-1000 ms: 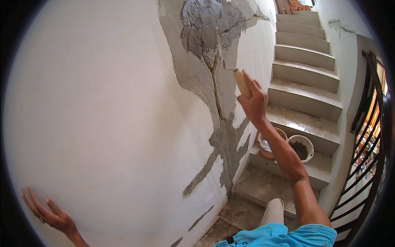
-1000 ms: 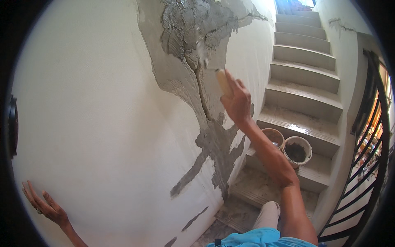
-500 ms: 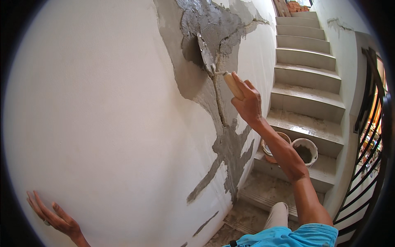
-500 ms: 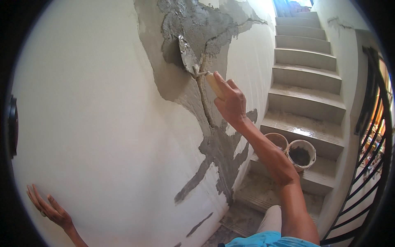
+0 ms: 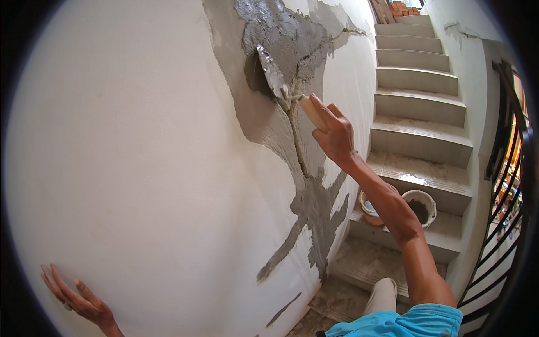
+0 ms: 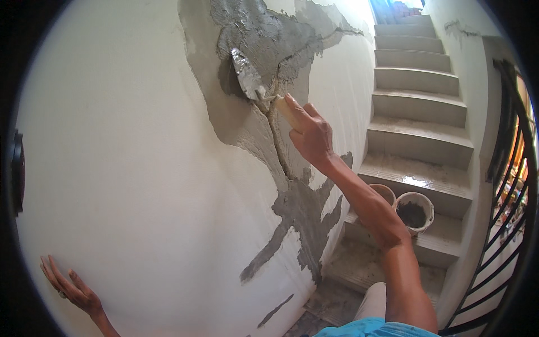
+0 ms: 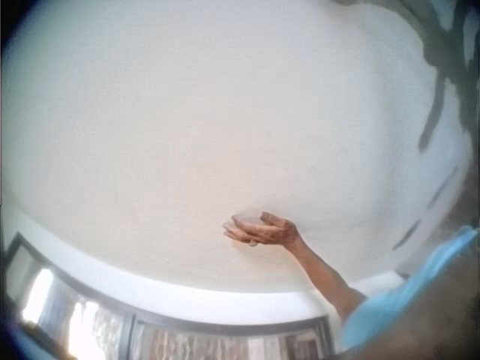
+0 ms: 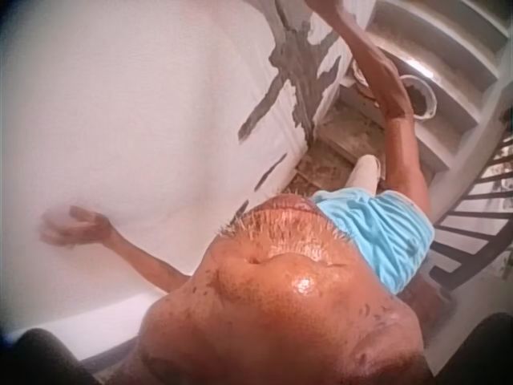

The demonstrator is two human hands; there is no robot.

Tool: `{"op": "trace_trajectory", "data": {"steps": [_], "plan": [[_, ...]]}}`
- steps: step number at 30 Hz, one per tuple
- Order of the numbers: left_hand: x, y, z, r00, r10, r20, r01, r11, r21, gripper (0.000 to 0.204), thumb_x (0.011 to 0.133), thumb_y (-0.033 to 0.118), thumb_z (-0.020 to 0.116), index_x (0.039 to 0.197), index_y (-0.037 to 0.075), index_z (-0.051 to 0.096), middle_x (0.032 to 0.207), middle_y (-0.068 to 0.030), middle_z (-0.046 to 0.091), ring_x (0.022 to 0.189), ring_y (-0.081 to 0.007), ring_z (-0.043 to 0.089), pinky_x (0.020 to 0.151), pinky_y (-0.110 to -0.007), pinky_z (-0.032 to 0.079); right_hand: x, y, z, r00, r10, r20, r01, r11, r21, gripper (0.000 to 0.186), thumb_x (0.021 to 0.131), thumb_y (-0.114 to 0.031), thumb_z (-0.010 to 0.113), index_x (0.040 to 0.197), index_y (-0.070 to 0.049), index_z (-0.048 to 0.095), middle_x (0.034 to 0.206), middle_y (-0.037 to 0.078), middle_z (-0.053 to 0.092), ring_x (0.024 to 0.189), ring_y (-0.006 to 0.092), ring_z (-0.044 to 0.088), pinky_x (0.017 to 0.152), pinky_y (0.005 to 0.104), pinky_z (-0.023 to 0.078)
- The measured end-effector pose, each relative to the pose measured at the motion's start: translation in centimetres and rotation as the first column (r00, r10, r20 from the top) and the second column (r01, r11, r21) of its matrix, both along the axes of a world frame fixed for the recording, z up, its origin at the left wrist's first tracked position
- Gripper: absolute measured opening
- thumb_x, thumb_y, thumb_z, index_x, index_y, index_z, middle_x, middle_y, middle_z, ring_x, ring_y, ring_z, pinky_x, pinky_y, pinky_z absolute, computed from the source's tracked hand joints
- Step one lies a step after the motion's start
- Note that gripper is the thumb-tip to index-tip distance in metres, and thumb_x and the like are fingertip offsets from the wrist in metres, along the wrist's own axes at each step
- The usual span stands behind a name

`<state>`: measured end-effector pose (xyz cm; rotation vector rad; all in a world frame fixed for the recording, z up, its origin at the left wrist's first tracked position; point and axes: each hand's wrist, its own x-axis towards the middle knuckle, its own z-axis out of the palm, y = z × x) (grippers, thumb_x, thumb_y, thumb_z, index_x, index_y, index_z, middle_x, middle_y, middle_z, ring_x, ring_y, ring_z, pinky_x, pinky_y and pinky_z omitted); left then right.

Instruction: The person applies plaster to a vertical wall using a trowel. They repeatedly scoop plaster from a bucket placed on the stairs and spread it onto the wall surface to fill a damaged area.

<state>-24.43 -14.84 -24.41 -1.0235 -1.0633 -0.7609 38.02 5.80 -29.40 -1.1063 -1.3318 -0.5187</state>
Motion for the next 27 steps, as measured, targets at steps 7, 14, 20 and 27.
{"op": "trace_trajectory", "data": {"steps": [7, 14, 20, 27], "plan": [[0.0, 0.3, 0.0, 1.0, 0.0, 0.014, 0.0, 1.0, 0.0, 0.059, 0.111, 0.049, 0.032, 0.156, 0.013, 0.041, 0.164, -0.0138, 0.035, 0.155, -0.0333, 0.025, 0.127, -0.055, 0.023, 5.0, 3.2, 3.5, 0.982, -0.15, -0.118, 0.159, 0.985, 0.071, 0.078, 0.073, -0.003, 0.068, 0.149, -0.014, 0.056, 0.106, 0.016, 0.067, 0.095, 0.0359, 0.07, 0.086, 0.0435, 0.056], [0.6, 0.8, -0.1, 1.0, -0.018, 0.004, 0.018, 1.0, 0.007, 0.058, 0.111, 0.047, 0.033, 0.156, 0.011, 0.042, 0.164, -0.0136, 0.036, 0.155, -0.0332, 0.026, 0.127, -0.055, 0.022, 5.2, 4.3, 4.0, 0.99, -0.138, -0.008, 0.138, 0.984, 0.115, 0.078, 0.073, -0.001, 0.067, 0.148, -0.018, 0.056, 0.103, 0.015, 0.066, 0.09, 0.0357, 0.069, 0.083, 0.0451, 0.057], [0.3, 0.6, 0.0, 1.0, -0.007, -0.031, 0.007, 1.0, 0.001, 0.056, 0.111, 0.046, 0.034, 0.155, 0.012, 0.042, 0.164, -0.0128, 0.037, 0.155, -0.0326, 0.026, 0.127, -0.054, 0.022, -0.2, 0.0, -0.3, 0.99, -0.049, 0.132, 0.032, 0.991, 0.127, 0.079, 0.074, 0.004, 0.064, 0.148, -0.023, 0.057, 0.094, 0.01, 0.062, 0.081, 0.0309, 0.068, 0.072, 0.042, 0.057], [0.5, 0.4, 0.1, 0.999, -0.046, -0.014, 0.046, 0.999, 0.006, 0.056, 0.111, 0.046, 0.034, 0.155, 0.013, 0.042, 0.163, -0.0121, 0.038, 0.155, -0.0321, 0.027, 0.128, -0.054, 0.023, 0.0, -2.4, -2.2, 0.999, -0.005, 0.037, 0.001, 0.996, 0.084, 0.082, 0.072, 0.005, 0.065, 0.149, -0.023, 0.057, 0.095, 0.011, 0.063, 0.082, 0.0314, 0.068, 0.073, 0.0406, 0.055]]}}
